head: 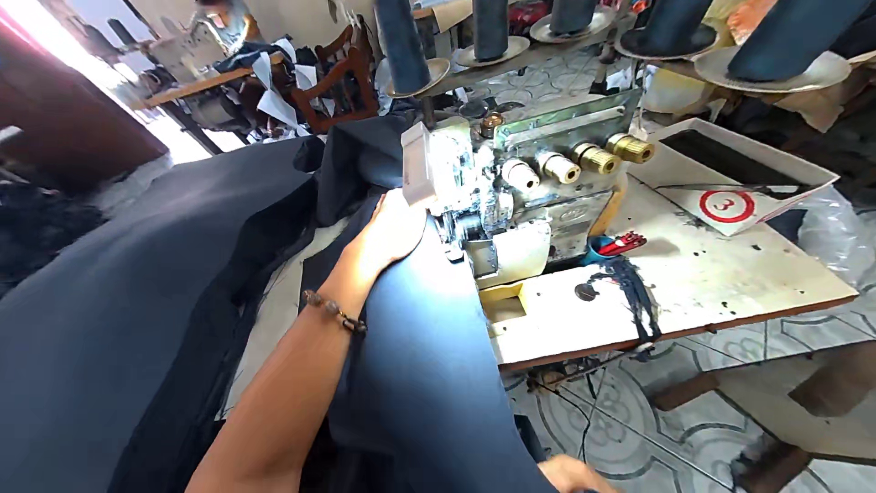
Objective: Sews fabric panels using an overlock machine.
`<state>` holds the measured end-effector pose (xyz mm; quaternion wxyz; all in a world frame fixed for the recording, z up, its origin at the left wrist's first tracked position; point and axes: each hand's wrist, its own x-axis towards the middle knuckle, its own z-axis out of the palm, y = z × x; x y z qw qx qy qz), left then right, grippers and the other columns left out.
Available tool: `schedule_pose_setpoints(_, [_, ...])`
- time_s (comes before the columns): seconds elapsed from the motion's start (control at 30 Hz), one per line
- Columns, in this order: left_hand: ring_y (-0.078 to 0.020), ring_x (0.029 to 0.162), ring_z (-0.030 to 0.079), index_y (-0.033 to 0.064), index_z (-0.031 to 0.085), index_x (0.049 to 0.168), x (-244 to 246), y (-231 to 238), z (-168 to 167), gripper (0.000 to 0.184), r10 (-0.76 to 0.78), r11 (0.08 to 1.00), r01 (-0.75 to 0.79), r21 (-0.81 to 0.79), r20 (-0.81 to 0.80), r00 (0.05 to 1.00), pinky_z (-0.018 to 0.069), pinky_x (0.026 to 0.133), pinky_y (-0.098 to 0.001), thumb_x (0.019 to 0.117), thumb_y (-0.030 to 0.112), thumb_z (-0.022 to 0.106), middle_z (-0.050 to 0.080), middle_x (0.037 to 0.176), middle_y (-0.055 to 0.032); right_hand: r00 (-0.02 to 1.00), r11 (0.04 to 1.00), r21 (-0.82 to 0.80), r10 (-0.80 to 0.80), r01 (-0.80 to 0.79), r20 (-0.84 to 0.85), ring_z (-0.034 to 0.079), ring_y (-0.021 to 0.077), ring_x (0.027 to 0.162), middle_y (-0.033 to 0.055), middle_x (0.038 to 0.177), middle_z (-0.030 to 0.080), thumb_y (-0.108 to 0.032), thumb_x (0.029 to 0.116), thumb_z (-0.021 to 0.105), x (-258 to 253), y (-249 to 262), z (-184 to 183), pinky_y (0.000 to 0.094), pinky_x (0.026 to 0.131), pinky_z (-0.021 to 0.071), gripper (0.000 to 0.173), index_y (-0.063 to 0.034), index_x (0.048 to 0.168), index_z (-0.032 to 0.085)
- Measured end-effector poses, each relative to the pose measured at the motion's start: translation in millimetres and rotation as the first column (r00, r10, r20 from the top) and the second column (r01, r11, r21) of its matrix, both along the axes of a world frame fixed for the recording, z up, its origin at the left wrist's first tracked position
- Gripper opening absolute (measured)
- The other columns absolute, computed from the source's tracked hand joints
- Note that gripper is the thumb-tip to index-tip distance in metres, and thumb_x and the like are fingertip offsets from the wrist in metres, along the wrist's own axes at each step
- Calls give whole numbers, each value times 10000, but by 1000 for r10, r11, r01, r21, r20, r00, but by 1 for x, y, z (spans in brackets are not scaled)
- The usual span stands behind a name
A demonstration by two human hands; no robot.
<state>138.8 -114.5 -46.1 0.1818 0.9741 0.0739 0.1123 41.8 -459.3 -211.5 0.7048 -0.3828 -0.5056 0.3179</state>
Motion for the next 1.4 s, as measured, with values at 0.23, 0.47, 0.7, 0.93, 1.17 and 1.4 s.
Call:
schedule_pose_setpoints(0.23, [-411, 1396, 453, -68, 397, 1489, 52, 36, -6, 845, 74, 992, -82, 99, 76, 994, 386, 1146, -520, 822, 226, 825, 454, 1495, -292, 919, 922, -99, -382, 373, -99, 624, -120, 1019, -231, 1088, 706, -322, 1032, 566, 7, 41, 1, 143, 906, 530, 197, -300, 1169, 705])
schedule_pose_setpoints(0.47, [-437, 1283, 562, -20, 399, 1466, -68, -20, 14, 615, 212, 976, -214, 29, 66, 975, 488, 1029, -596, 1038, 373, 600, 487, 1466, -283, 817, 858, -157, -513, 488, -264, 671, -45, 956, -136, 993, 736, -64, 981, 562, 17, 72, 22, 213, 906, 567, 185, -151, 1061, 704])
schedule_pose_setpoints(0.7, [-517, 1046, 621, -67, 724, 1091, -270, -15, -87, 356, 265, 953, -284, 106, 159, 951, 502, 885, -678, 825, 163, 778, 636, 1126, -326, 913, 881, -264, -409, 392, -9, 642, -85, 894, -116, 928, 693, -145, 1007, 565, 51, 63, 38, 155, 861, 548, 134, -75, 1057, 669])
schedule_pose_setpoints(0.93, [-586, 986, 632, -96, 619, 1220, -176, 42, 45, 301, 381, 885, -385, 261, 68, 922, 443, 840, -773, 1057, 115, 480, 654, 1034, -374, 688, 960, -153, -276, 236, -671, 708, 107, 832, 34, 940, 717, -127, 1071, 440, 35, 118, 66, 287, 741, 603, 175, -51, 1168, 564])
schedule_pose_setpoints(1.17, [-552, 1194, 579, -91, 389, 1439, -11, 58, 95, 429, 436, 892, -444, 87, 99, 895, 428, 984, -712, 1098, 167, 357, 579, 1262, -391, 796, 979, -85, -201, 186, -571, 591, 31, 580, -53, 664, 622, -124, 1084, 295, 33, 169, 93, 199, 582, 522, 366, -31, 967, 629])
schedule_pose_setpoints(1.4, [-593, 996, 645, 74, 104, 1652, -78, 30, 79, 927, 137, 940, -51, 337, -239, 961, 481, 819, -780, 990, 420, 654, 613, 1156, -419, 588, 684, 52, -661, 727, 466, 671, 55, 818, 57, 902, 729, -154, 997, 602, 74, 101, 51, 204, 778, 558, 194, -29, 978, 749])
